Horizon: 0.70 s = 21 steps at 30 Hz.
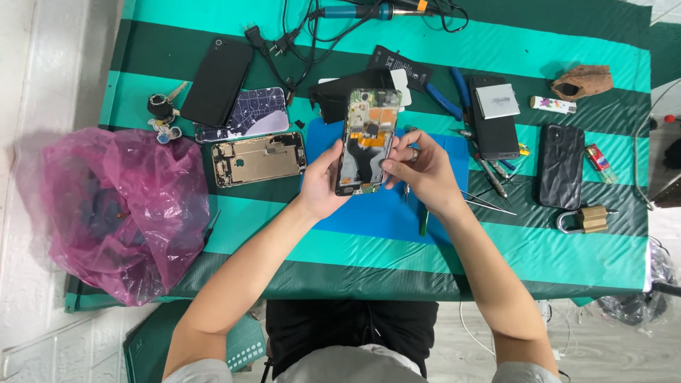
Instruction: Disassembling and inspecting a mobile phone's internal components on a repair bench
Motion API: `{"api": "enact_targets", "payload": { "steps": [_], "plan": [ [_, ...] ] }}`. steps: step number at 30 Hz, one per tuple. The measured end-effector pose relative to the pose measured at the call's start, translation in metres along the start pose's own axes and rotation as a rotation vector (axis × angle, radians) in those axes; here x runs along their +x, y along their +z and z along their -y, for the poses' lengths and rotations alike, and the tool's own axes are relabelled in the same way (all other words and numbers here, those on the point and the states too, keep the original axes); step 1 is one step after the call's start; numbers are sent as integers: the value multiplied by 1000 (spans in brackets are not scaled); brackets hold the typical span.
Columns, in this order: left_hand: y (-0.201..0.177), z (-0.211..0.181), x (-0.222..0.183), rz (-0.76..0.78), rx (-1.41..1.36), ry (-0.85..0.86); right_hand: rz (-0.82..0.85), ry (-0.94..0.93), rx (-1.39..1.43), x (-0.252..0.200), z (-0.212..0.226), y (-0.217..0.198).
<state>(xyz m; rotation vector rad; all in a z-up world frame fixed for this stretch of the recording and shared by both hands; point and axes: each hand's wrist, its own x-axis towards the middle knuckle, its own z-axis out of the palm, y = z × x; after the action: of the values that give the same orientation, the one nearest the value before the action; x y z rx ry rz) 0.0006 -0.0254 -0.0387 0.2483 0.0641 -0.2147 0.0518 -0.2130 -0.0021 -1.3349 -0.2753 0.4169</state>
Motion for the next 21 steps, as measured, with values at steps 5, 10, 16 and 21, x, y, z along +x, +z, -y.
{"api": "enact_targets", "payload": {
  "steps": [5, 10, 16, 21],
  "plan": [
    [16, 1, -6, -67, -79, 45, 0, -32, 11, 0, -10, 1],
    [28, -4, -7, -48, -79, 17, -4, -40, -3, 1, -9, 3],
    [28, -14, 0, -37, 32, 29, -197, -365, -595, 6, 20, -23],
    [23, -16, 0, -40, 163, 59, -478, -700, -1307, 13, 34, -79]
  ]
}}
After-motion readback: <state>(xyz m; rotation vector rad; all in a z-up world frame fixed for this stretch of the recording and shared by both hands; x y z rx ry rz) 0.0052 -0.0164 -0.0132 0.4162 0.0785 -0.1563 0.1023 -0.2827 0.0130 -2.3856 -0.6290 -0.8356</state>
